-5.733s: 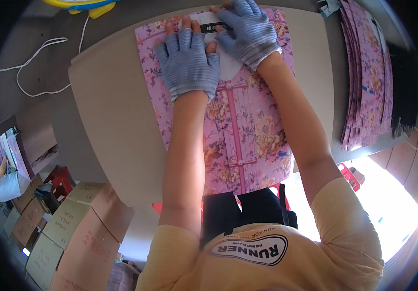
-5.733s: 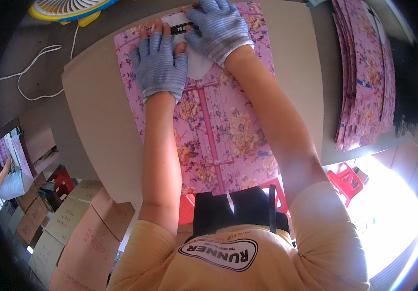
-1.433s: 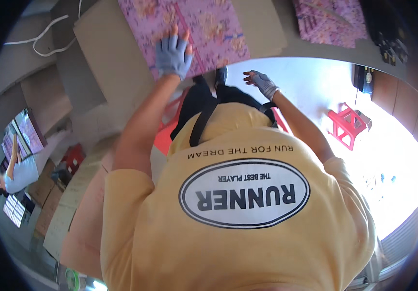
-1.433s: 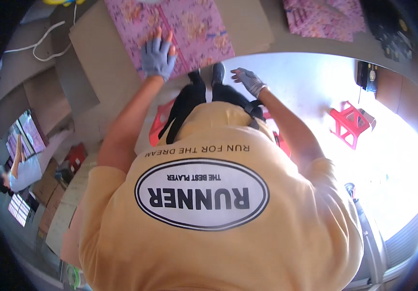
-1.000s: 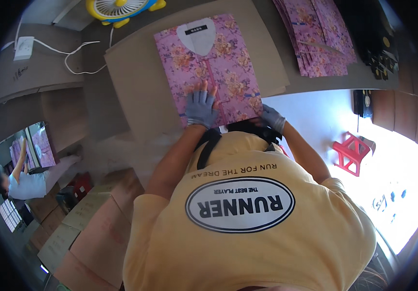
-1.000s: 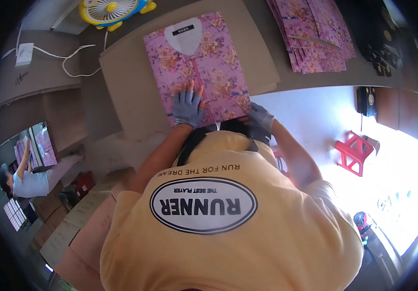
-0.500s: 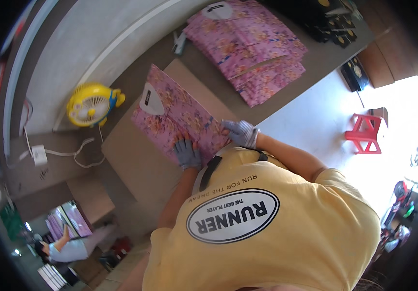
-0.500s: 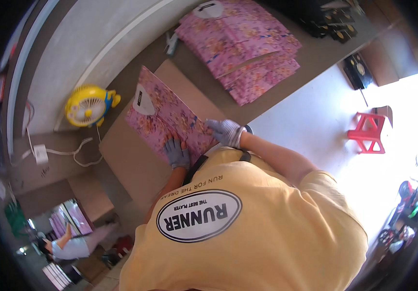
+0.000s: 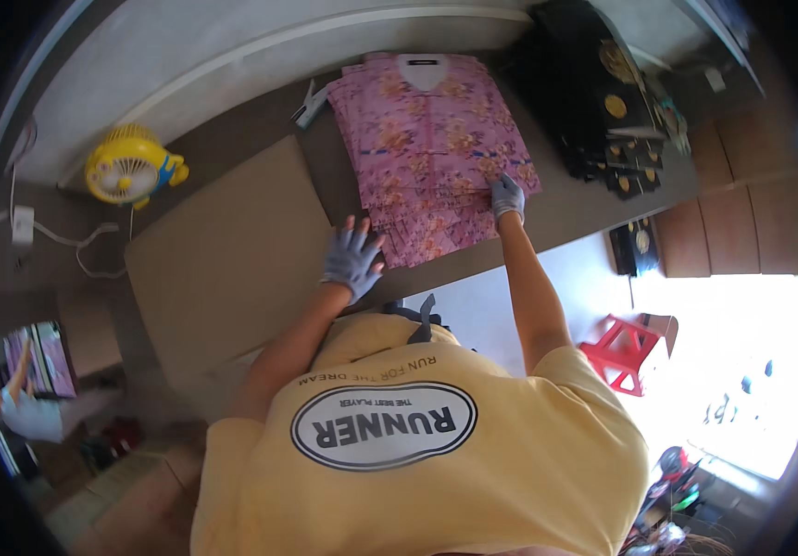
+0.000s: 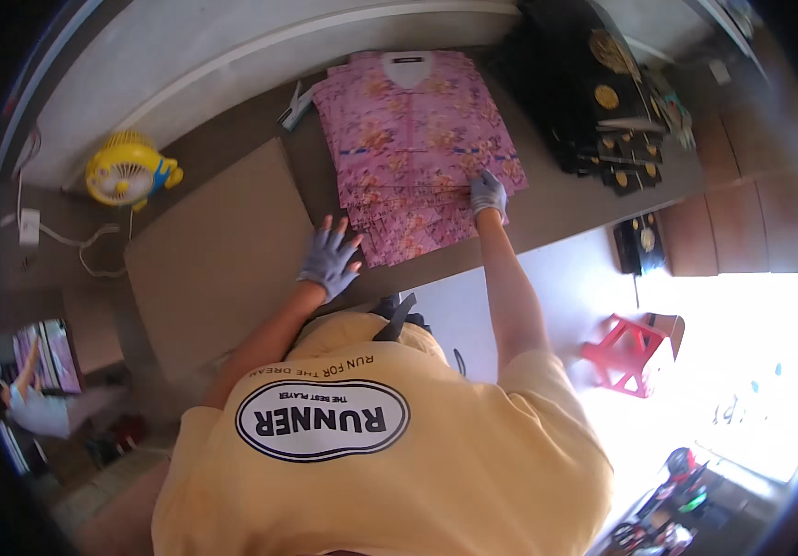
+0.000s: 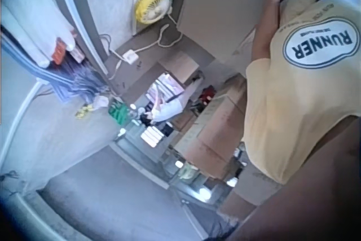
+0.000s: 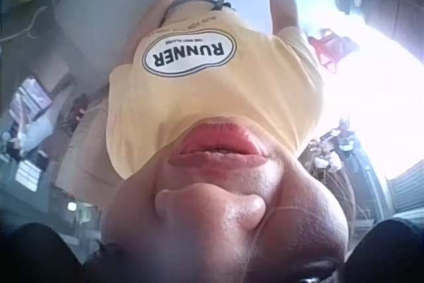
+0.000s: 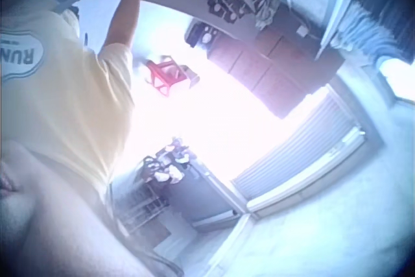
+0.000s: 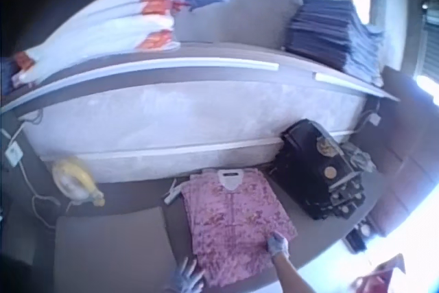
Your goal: The person folds a pink floral-patterned garment on a table using gloved hands. They smooth the fabric, fold the sides inward, and fold the bottom up to create a compact rectangular shape. The folded garment is then placed on a stack of similar items.
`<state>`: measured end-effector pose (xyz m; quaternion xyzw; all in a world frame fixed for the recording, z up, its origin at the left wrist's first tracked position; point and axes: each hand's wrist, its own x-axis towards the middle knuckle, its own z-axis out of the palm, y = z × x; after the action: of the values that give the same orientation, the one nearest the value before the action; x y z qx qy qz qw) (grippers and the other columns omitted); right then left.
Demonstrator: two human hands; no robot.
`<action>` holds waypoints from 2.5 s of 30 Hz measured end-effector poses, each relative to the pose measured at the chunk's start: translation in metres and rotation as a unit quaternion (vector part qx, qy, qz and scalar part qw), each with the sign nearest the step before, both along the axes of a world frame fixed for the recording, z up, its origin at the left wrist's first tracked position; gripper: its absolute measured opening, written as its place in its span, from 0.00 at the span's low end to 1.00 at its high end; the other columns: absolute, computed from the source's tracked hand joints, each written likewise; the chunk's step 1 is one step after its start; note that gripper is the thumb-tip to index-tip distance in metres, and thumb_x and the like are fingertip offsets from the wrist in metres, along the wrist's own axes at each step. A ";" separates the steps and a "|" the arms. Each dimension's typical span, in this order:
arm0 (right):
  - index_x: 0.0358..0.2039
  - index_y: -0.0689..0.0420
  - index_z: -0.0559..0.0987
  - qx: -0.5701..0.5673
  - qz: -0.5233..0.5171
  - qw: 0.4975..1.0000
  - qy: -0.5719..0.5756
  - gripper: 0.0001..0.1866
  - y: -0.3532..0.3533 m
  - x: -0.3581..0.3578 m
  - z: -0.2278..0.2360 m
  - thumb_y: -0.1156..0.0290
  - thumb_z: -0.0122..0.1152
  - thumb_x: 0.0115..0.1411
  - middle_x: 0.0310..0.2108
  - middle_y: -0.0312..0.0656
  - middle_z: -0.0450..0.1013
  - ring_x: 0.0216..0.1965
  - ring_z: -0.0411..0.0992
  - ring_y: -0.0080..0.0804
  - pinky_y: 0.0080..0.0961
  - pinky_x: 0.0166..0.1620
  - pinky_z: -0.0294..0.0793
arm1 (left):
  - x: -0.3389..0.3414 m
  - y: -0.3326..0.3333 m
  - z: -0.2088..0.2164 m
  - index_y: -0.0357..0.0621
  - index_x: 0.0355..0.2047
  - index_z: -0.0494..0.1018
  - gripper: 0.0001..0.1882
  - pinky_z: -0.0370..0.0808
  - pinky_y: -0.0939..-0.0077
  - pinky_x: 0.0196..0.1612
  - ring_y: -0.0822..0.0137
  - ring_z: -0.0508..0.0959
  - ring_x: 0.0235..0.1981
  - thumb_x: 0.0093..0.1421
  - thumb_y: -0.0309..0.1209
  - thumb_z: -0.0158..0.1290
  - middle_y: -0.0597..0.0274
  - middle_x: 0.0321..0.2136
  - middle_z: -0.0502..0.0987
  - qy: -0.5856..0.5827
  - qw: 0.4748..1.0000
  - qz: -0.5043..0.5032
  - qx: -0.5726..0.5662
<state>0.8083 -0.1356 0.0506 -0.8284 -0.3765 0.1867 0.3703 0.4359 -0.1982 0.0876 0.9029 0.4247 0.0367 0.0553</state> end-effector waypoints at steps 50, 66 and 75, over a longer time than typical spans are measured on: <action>0.45 0.54 0.81 -0.100 0.103 0.986 -0.087 0.18 0.032 -0.246 -0.023 0.60 0.60 0.57 0.36 0.41 0.80 0.37 0.77 0.28 0.24 0.44 0.73 | -0.456 -0.097 -0.051 0.44 0.59 0.64 0.35 0.63 0.55 0.59 0.46 0.63 0.59 0.55 0.48 0.54 0.49 0.60 0.62 -0.084 0.806 0.584 -0.043; 0.64 0.59 0.62 0.084 0.383 0.866 0.310 0.29 0.067 -0.336 0.081 0.77 0.48 0.61 0.54 0.39 0.66 0.49 0.66 0.24 0.21 0.53 0.65 | -0.465 -0.013 0.009 0.40 0.32 0.74 0.16 0.68 0.67 0.38 0.62 0.72 0.35 0.58 0.43 0.56 0.55 0.33 0.75 -0.407 0.820 0.395 -0.078; 0.65 0.35 0.62 0.065 0.415 0.897 -0.139 0.28 0.035 -0.467 0.066 0.61 0.46 0.64 0.67 0.47 0.52 0.68 0.51 0.50 0.49 0.65 0.52 | -0.282 0.043 -0.004 0.53 0.64 0.60 0.34 0.51 0.44 0.63 0.49 0.47 0.69 0.61 0.55 0.43 0.49 0.67 0.51 -0.022 0.910 0.413 -0.010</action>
<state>0.3413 -0.1011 0.1163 -0.5888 -0.7449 0.1809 0.2562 0.1535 -0.1550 0.0835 0.6453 0.7586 0.0724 0.0537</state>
